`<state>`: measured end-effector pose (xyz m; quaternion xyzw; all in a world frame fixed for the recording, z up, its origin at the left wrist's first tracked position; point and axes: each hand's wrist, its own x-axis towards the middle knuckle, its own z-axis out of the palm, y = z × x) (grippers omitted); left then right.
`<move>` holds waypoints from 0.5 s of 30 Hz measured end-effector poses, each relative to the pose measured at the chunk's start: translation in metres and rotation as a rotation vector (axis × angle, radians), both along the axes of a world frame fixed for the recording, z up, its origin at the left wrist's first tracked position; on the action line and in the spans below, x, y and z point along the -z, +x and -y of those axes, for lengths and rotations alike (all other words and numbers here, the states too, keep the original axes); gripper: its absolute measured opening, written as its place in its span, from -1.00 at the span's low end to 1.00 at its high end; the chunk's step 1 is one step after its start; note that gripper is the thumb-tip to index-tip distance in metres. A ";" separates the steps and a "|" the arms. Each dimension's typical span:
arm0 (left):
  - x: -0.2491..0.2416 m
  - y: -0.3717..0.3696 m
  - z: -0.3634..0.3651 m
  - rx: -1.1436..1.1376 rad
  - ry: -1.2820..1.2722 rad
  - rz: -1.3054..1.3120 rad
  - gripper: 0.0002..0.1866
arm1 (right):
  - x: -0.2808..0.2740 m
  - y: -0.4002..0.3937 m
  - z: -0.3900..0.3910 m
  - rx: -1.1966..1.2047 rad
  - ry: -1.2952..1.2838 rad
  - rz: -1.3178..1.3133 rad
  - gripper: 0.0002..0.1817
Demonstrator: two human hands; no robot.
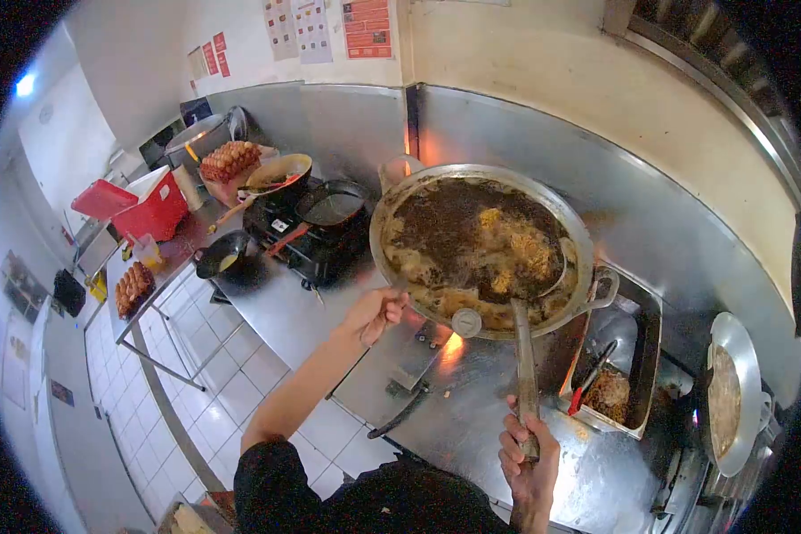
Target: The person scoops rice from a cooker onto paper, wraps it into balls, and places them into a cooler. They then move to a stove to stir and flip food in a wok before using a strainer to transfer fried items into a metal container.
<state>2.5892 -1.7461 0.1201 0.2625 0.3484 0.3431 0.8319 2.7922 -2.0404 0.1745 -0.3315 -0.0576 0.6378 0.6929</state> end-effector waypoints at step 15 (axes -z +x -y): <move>0.002 0.068 -0.166 0.169 0.119 -0.160 -0.91 | -0.029 0.012 0.020 0.030 0.025 -0.218 -0.59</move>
